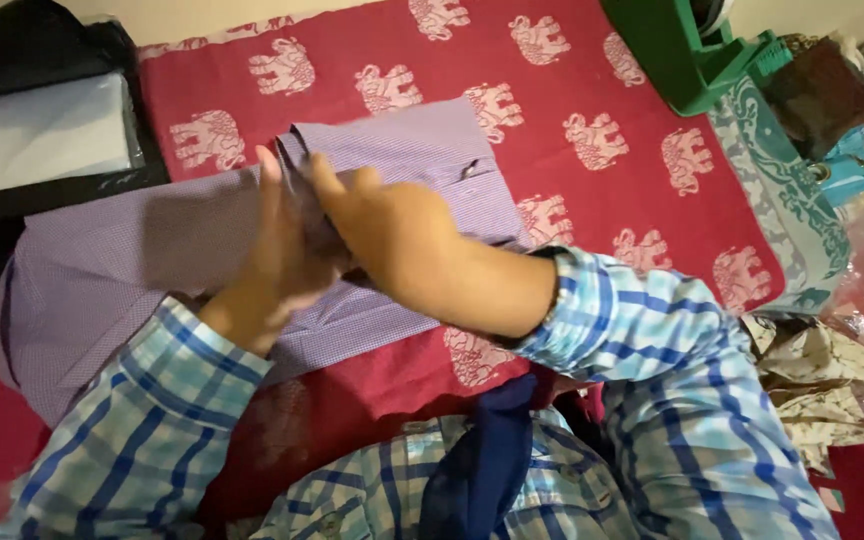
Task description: The person folds a light purple checkered shirt on a red patterned surface. They smooth the fabric, fold the sleeves and sides inward, fold the bottom up, and then fold the shirt in half to create a neat stack.
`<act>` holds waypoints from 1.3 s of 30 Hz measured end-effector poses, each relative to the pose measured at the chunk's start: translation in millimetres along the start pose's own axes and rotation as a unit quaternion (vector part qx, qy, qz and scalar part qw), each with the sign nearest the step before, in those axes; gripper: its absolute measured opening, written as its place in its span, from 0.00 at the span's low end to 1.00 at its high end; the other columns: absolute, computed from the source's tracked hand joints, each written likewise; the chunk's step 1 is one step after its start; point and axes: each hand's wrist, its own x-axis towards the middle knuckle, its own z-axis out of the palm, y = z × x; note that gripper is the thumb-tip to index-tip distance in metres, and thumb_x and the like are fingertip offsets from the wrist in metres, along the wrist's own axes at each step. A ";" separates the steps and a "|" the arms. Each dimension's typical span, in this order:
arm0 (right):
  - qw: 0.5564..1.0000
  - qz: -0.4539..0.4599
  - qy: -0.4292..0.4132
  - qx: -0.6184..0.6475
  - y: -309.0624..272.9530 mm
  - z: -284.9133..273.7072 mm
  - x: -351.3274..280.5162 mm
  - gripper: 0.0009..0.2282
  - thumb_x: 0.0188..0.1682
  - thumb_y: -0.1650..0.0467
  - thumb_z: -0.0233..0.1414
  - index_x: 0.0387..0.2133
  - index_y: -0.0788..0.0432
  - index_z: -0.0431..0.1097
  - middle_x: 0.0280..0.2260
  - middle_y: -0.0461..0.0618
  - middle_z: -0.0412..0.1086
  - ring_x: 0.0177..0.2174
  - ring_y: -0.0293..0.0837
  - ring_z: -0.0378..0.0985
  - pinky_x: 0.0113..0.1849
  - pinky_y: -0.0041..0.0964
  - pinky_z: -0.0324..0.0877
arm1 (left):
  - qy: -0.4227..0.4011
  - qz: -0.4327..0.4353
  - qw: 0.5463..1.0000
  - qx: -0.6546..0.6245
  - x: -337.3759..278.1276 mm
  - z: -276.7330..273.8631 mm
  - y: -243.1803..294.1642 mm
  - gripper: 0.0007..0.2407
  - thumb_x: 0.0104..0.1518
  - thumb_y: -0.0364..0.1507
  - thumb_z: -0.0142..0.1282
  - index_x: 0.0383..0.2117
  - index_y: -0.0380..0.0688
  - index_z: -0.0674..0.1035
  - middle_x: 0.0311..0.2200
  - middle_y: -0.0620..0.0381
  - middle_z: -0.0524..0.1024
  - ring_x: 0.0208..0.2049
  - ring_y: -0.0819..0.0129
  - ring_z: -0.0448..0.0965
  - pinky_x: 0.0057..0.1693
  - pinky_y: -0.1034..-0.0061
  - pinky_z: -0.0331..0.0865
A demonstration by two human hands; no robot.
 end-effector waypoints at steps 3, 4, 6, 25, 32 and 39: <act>0.975 -0.043 -0.153 0.157 7.6 -88.0 -7.7 0.45 0.40 0.64 0.68 0.67 0.46 0.43 0.43 0.59 0.72 0.30 0.66 0.83 0.29 0.63 0.78 | 0.022 0.017 0.999 0.039 -18.9 26.4 7.6 0.26 0.54 0.58 0.50 0.48 0.55 0.80 0.56 0.53 0.77 0.54 0.55 0.79 0.58 0.56 0.75; 0.974 -0.046 -0.155 0.158 21.3 -108.1 -3.3 0.45 0.40 0.64 0.68 0.67 0.46 0.43 0.43 0.59 0.72 0.30 0.66 0.83 0.29 0.63 0.78 | 0.025 0.017 0.999 0.036 -33.2 39.7 16.2 0.26 0.54 0.58 0.50 0.48 0.55 0.80 0.56 0.53 0.77 0.54 0.55 0.79 0.58 0.56 0.75; 0.886 -0.165 -0.196 0.385 48.8 -148.0 6.3 0.30 0.49 0.63 0.57 0.63 0.56 0.53 0.57 0.53 0.71 0.51 0.53 0.81 0.41 0.39 0.86 | -0.144 0.079 0.969 0.183 -61.2 66.3 33.3 0.29 0.63 0.49 0.39 0.59 0.37 0.73 0.57 0.46 0.77 0.59 0.57 0.77 0.64 0.61 0.72; 0.805 0.004 -0.101 0.584 194.3 49.2 14.6 0.18 0.62 0.74 0.42 0.65 0.57 0.57 0.60 0.54 0.66 0.57 0.44 0.70 0.55 0.38 0.68 | 0.079 0.276 0.743 0.605 -51.7 6.4 69.2 0.34 0.60 0.14 0.53 0.70 0.39 0.45 0.72 0.40 0.55 0.72 0.50 0.56 0.72 0.60 0.50; 0.873 -0.050 0.034 0.484 193.2 71.2 18.7 0.16 0.58 0.78 0.55 0.58 0.57 0.65 0.50 0.53 0.64 0.49 0.44 0.70 0.43 0.33 0.72 | -0.026 0.489 0.486 0.724 -83.1 59.9 35.6 0.19 0.57 0.21 0.64 0.53 0.34 0.71 0.53 0.36 0.68 0.56 0.40 0.67 0.64 0.50 0.61; 0.901 -0.029 0.064 0.429 194.8 64.1 9.4 0.04 0.62 0.73 0.58 0.39 0.56 0.70 0.31 0.44 0.68 0.28 0.36 0.67 0.31 0.32 0.64 | -0.103 0.392 0.183 0.896 -95.8 72.1 -53.1 0.08 0.56 0.45 0.58 0.30 0.62 0.77 0.33 0.67 0.73 0.37 0.67 0.72 0.39 0.73 0.70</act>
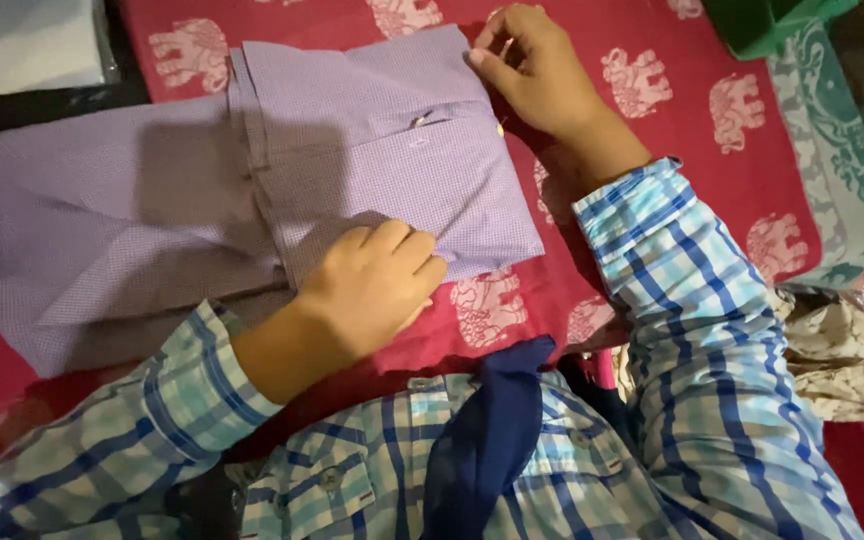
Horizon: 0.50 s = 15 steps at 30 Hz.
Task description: The person folds a light purple checkered shirt on a red patterned surface. They smooth the fabric, fold the sleeves and sides inward, fold the bottom up, and then fold the shirt in half to create a neat stack.
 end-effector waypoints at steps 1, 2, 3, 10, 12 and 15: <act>1.000 0.003 0.001 0.000 -4.7 -7.4 -1.6 0.04 0.62 0.73 0.58 0.39 0.56 0.70 0.31 0.44 0.68 0.28 0.36 0.67 0.31 0.32 0.64 | -0.001 0.002 1.000 -0.001 -3.1 4.6 -1.1 0.08 0.56 0.45 0.58 0.30 0.62 0.77 0.33 0.67 0.73 0.37 0.67 0.72 0.39 0.73 0.70; 0.999 -0.015 -0.027 -0.044 -9.4 -15.0 -3.1 0.08 0.63 0.72 0.59 0.34 0.57 0.69 0.30 0.45 0.67 0.28 0.38 0.66 0.31 0.35 0.61 | -0.077 -0.017 0.997 -0.019 -6.1 9.0 -2.2 0.09 0.58 0.45 0.56 0.33 0.59 0.78 0.34 0.65 0.74 0.38 0.64 0.73 0.41 0.70 0.72; 0.994 -0.031 -0.056 -0.088 -13.9 -22.4 -5.4 0.12 0.64 0.71 0.60 0.30 0.58 0.69 0.29 0.46 0.66 0.27 0.40 0.65 0.30 0.37 0.58 | -0.153 -0.036 0.987 -0.037 -9.0 13.3 -3.4 0.11 0.59 0.45 0.55 0.36 0.56 0.80 0.36 0.62 0.75 0.39 0.62 0.75 0.43 0.66 0.74; 0.960 -0.090 -0.265 -0.007 -101.4 -56.1 -19.2 0.14 0.55 0.65 0.59 0.21 0.55 0.70 0.19 0.42 0.66 0.19 0.35 0.64 0.25 0.29 0.57 | -0.131 -0.109 0.972 -0.162 -59.9 -25.9 -37.5 0.20 0.44 0.43 0.70 0.31 0.47 0.72 0.31 0.55 0.72 0.33 0.54 0.73 0.32 0.58 0.70; 0.935 -0.136 -0.325 -0.035 -107.9 -54.1 -34.7 0.17 0.48 0.55 0.56 0.18 0.52 0.68 0.14 0.39 0.63 0.14 0.34 0.64 0.20 0.29 0.59 | -0.126 -0.116 0.980 -0.098 -75.5 -25.3 -43.7 0.16 0.48 0.47 0.62 0.37 0.55 0.78 0.34 0.60 0.74 0.39 0.59 0.74 0.40 0.64 0.71; 0.932 -0.150 -0.319 -0.089 -125.4 -50.3 -53.8 0.24 0.39 0.48 0.61 0.11 0.51 0.64 0.11 0.38 0.65 0.13 0.36 0.69 0.20 0.32 0.58 | -0.027 -0.073 0.988 -0.132 -87.1 -25.7 -42.8 0.08 0.59 0.36 0.59 0.38 0.50 0.79 0.36 0.57 0.75 0.36 0.59 0.73 0.41 0.66 0.69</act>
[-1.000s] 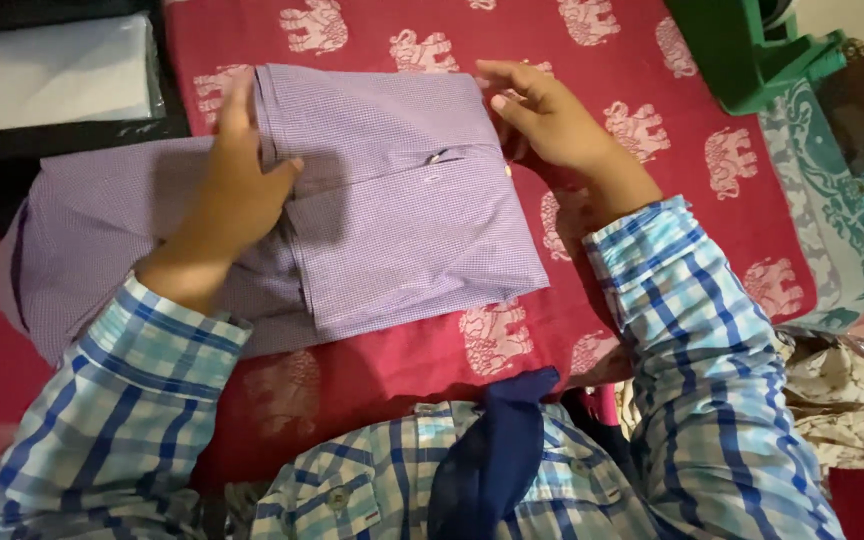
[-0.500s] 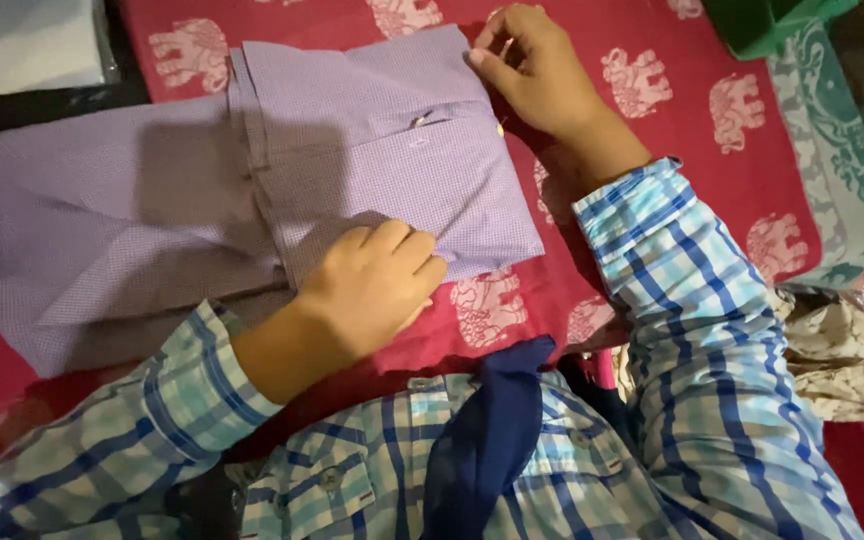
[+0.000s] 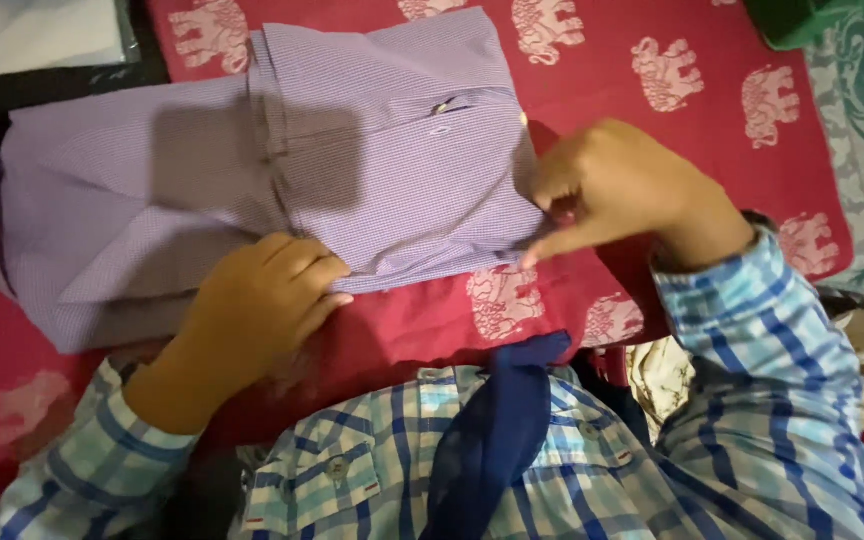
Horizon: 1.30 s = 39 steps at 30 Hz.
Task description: The person folds a light purple checkered shirt on a red patterned surface. They smooth the fabric, fold the sleeves and sides inward, fold the bottom up, and then fold the shirt in half to create a neat stack.
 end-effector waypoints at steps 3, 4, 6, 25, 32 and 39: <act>0.995 -0.007 0.035 -0.094 4.2 19.1 -18.0 0.20 0.48 0.55 0.59 0.17 0.55 0.67 0.19 0.50 0.71 0.23 0.56 0.77 0.25 0.49 0.70 | 0.116 0.028 0.993 -0.004 -12.1 28.3 -6.1 0.07 0.66 0.33 0.53 0.38 0.44 0.79 0.36 0.54 0.74 0.37 0.57 0.77 0.40 0.67 0.72; 0.995 -0.011 0.034 -0.096 5.7 23.5 -21.4 0.20 0.48 0.55 0.59 0.17 0.55 0.67 0.19 0.50 0.71 0.23 0.56 0.77 0.25 0.49 0.70 | 0.119 0.024 0.993 -0.002 -13.6 27.7 -7.2 0.07 0.66 0.33 0.53 0.38 0.44 0.79 0.36 0.54 0.74 0.37 0.57 0.77 0.40 0.67 0.72; 0.987 -0.032 0.042 -0.152 9.2 32.1 -28.6 0.16 0.48 0.59 0.58 0.18 0.54 0.67 0.19 0.50 0.68 0.22 0.54 0.75 0.24 0.49 0.70 | 0.129 0.029 0.991 0.006 -16.3 26.4 -9.3 0.05 0.68 0.32 0.50 0.41 0.47 0.77 0.36 0.56 0.74 0.38 0.60 0.76 0.40 0.67 0.70; 0.979 0.073 0.056 -0.183 -7.3 -23.2 60.2 0.11 0.56 0.61 0.61 0.36 0.57 0.77 0.31 0.51 0.74 0.34 0.56 0.76 0.29 0.52 0.68 | -0.001 -0.182 0.982 -0.052 53.0 -46.7 -79.3 0.11 0.71 0.36 0.53 0.36 0.45 0.84 0.29 0.47 0.78 0.30 0.47 0.76 0.33 0.52 0.66; 0.993 0.072 0.059 -0.073 17.9 18.8 84.9 0.15 0.48 0.61 0.64 0.42 0.57 0.75 0.43 0.53 0.71 0.46 0.57 0.76 0.38 0.54 0.73 | -0.031 -0.342 0.915 -0.211 74.0 -26.1 -77.1 0.15 0.63 0.43 0.64 0.25 0.46 0.82 0.23 0.56 0.79 0.23 0.66 0.73 0.30 0.65 0.60; 0.993 0.063 0.094 0.020 30.9 21.6 76.1 0.19 0.46 0.61 0.68 0.42 0.59 0.70 0.37 0.52 0.62 0.36 0.49 0.68 0.37 0.43 0.67 | -0.031 -0.341 0.918 -0.200 75.8 -7.3 -78.5 0.11 0.60 0.36 0.65 0.23 0.48 0.82 0.25 0.58 0.80 0.27 0.64 0.75 0.32 0.61 0.62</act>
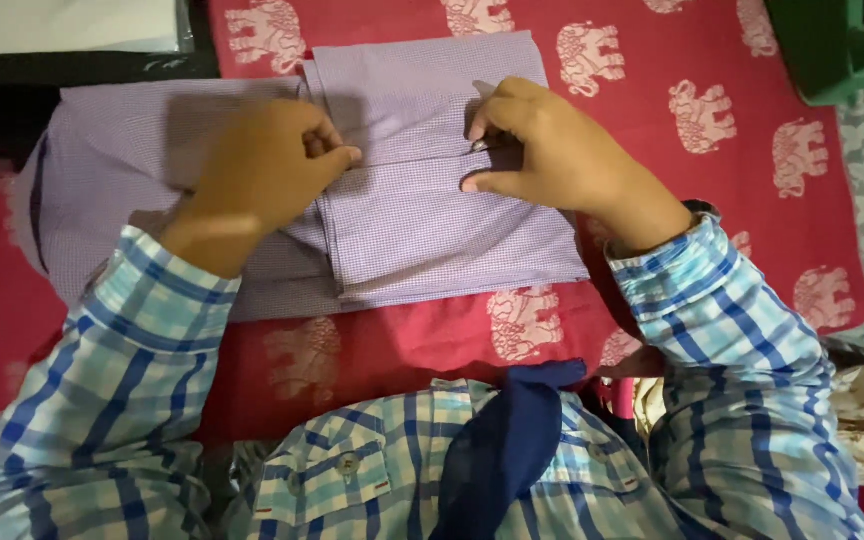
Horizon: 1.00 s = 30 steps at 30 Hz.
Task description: The person folds a light purple checkered shirt on a red patterned surface. They smooth the fabric, fold the sleeves and sides inward, fold the bottom up, and then fold the shirt in half to create a neat stack.
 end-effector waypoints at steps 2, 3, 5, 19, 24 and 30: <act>1.000 0.026 -0.002 0.007 0.0 -2.7 -1.2 0.21 0.45 0.60 0.69 0.41 0.57 0.68 0.37 0.51 0.63 0.37 0.49 0.67 0.37 0.43 0.66 | 0.023 0.025 0.999 0.024 -4.5 -6.7 1.3 0.09 0.62 0.36 0.63 0.26 0.48 0.83 0.27 0.57 0.81 0.30 0.58 0.77 0.33 0.58 0.63; 0.999 0.048 -0.003 0.013 -0.1 -3.8 -1.1 0.22 0.43 0.60 0.70 0.40 0.56 0.67 0.36 0.50 0.64 0.37 0.49 0.67 0.37 0.42 0.64 | 0.050 0.048 0.996 0.049 -7.0 -10.5 1.6 0.08 0.64 0.35 0.62 0.29 0.49 0.85 0.30 0.56 0.83 0.33 0.53 0.79 0.34 0.54 0.64; 0.998 0.058 -0.003 0.006 0.3 -4.1 -2.4 0.22 0.42 0.59 0.71 0.38 0.56 0.66 0.35 0.50 0.65 0.35 0.49 0.67 0.35 0.43 0.64 | 0.052 0.051 0.996 0.043 -9.2 -11.5 3.6 0.08 0.64 0.34 0.62 0.28 0.49 0.85 0.28 0.57 0.81 0.31 0.56 0.77 0.33 0.56 0.63; 0.999 0.008 -0.007 0.041 4.3 -0.3 -1.1 0.17 0.45 0.62 0.69 0.33 0.57 0.69 0.31 0.47 0.68 0.31 0.47 0.69 0.35 0.41 0.64 | 0.059 0.023 0.998 0.013 -17.3 -24.5 7.0 0.06 0.64 0.32 0.65 0.32 0.48 0.81 0.27 0.59 0.81 0.28 0.64 0.79 0.33 0.64 0.67; 0.989 -0.014 -0.005 0.144 -2.9 -9.1 0.2 0.02 0.53 0.76 0.60 0.33 0.62 0.75 0.31 0.48 0.70 0.32 0.43 0.68 0.35 0.37 0.68 | -0.082 -0.115 0.986 -0.090 -8.0 -38.5 17.1 0.09 0.64 0.33 0.59 0.45 0.49 0.72 0.30 0.58 0.84 0.26 0.65 0.75 0.35 0.66 0.63; 0.993 -0.014 -0.008 0.114 1.9 -3.2 0.9 0.02 0.54 0.75 0.59 0.34 0.61 0.74 0.34 0.50 0.72 0.36 0.47 0.75 0.40 0.40 0.70 | -0.074 -0.060 0.995 0.007 0.1 -21.5 -3.8 0.15 0.55 0.33 0.68 0.43 0.52 0.74 0.32 0.60 0.83 0.32 0.59 0.80 0.39 0.60 0.68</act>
